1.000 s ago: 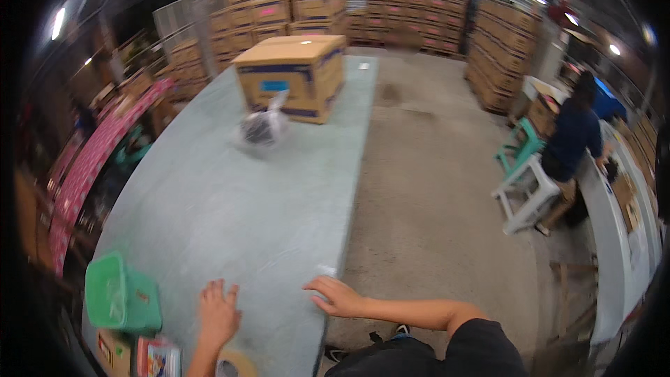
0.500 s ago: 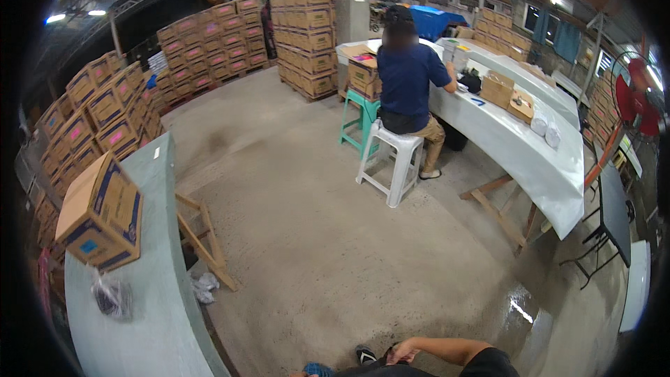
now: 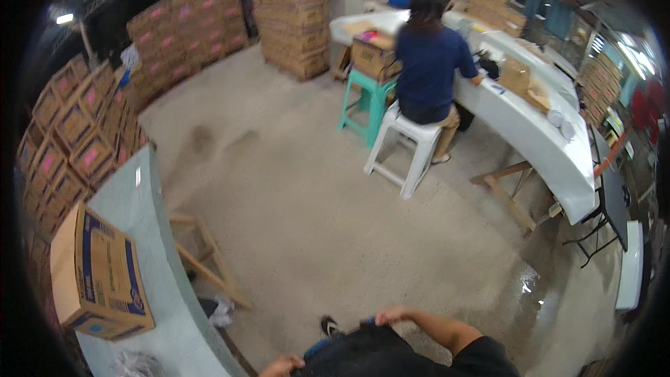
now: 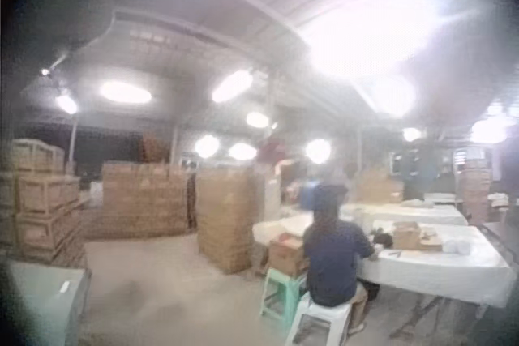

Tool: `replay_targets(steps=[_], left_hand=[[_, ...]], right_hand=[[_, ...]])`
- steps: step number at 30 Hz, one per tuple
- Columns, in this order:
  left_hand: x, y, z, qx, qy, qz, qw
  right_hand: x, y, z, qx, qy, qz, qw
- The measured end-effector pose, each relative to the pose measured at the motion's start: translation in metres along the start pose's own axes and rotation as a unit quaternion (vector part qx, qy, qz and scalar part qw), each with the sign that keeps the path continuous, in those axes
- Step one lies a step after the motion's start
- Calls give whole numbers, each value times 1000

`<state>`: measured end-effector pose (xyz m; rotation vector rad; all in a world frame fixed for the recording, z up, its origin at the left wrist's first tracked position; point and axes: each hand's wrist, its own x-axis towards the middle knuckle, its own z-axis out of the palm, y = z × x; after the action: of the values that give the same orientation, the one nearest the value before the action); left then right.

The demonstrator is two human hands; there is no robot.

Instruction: The person picks up and gathers various office supplies including a tape dispenser and pens into a plastic bag, then moves to a large cardboard box and opens it using a pair of shears.

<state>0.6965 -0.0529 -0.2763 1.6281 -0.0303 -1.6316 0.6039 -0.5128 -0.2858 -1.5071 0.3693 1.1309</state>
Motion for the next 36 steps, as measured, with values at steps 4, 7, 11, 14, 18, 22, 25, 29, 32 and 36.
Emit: replay_targets(steps=[4, 7, 11, 14, 18, 22, 25, 29, 32, 36], left_hand=[[-48, 118, -57, 77, 117, -91, 986], [-37, 145, -115, 66, 200, 44, 977], [-5, 197, -182, 155, 223, 42, 961], [26, 232, -234, 182, 244, 83, 949], [28, 284, -290, 111, 283, 93, 948], [60, 297, -350, 28, 335, 95, 937], [99, 317, -389, 36, 292, 38, 955], [76, 277, -444, -60, 254, -41, 964], [59, 262, -502, -77, 181, -41, 980], [49, 304, -597, 112, 166, 88, 976]], right_hand=[[-6, -108, -34, 183, 41, -151, 970], [17, -179, -67, 106, 247, -25, 963], [36, -281, -91, 52, 33, 49, 997], [54, -393, -72, -14, -80, 31, 996], [154, -477, -107, -161, -126, -202, 958], [273, -486, -176, -194, -67, -155, 966], [360, -420, -258, -384, -32, -61, 921], [319, -519, -276, -74, -101, 190, 974], [334, -549, -317, -152, -217, 154, 952], [399, -614, -349, -268, -172, 159, 935]])
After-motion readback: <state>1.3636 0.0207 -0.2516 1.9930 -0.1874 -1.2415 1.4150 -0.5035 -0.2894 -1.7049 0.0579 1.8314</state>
